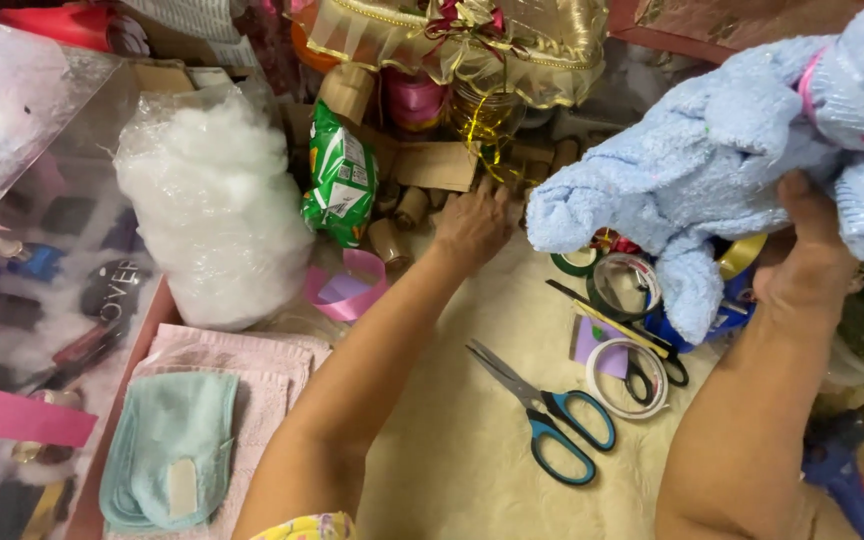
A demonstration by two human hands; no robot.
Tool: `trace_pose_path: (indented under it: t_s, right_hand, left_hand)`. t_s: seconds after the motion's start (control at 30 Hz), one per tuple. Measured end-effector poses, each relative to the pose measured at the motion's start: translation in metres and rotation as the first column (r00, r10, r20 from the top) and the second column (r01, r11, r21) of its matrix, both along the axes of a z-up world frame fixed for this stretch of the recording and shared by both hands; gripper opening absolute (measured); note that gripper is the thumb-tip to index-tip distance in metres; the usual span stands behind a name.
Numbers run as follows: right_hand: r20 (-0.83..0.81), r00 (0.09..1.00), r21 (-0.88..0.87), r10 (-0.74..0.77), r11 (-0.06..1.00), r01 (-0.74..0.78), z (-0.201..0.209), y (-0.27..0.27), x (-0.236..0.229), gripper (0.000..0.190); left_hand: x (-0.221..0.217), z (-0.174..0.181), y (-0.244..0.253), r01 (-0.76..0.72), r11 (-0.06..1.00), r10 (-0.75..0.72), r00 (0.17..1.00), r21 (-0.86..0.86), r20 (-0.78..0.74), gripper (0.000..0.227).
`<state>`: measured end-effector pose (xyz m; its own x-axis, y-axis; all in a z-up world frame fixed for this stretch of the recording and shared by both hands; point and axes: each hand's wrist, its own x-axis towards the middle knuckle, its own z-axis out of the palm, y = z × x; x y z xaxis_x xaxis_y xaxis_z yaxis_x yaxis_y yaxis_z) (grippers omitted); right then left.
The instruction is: Adjusting and trimming a ribbon on a blue towel bunny as part of a handicraft project.
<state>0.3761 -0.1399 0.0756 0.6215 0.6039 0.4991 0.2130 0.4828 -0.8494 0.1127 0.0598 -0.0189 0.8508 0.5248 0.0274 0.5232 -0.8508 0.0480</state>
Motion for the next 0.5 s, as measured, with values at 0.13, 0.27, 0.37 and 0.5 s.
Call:
trace_pose_path:
  t_s: [0.13,0.27,0.37,0.5]
  right_hand:
    - [0.151,0.986,0.003,-0.07,0.998,0.07,-0.018,0.006,0.011,0.048]
    - [0.183,0.982,-0.07,-0.055,0.995,0.069,-0.012,0.001,0.001,0.054]
    - [0.219,0.976,-0.04,0.013,0.999,-0.004,-0.006,0.003,-0.011,0.056]
    - [-0.098,0.993,-0.307,-0.073,0.951,0.039,-0.004,0.015,-0.028,0.058]
  left_hand:
    - [0.005,-0.014,0.008,-0.152,0.986,0.152,0.988,-0.066,0.003,0.083]
    - [-0.004,-0.004,0.005,-0.13,0.965,0.147,0.988,-0.229,0.055,0.056]
    - [-0.015,0.012,0.005,-0.193,0.98,0.191,0.981,-0.057,-0.032,0.061]
    - [-0.041,-0.031,0.036,-0.163,0.975,0.161,0.987,0.149,0.024,0.061]
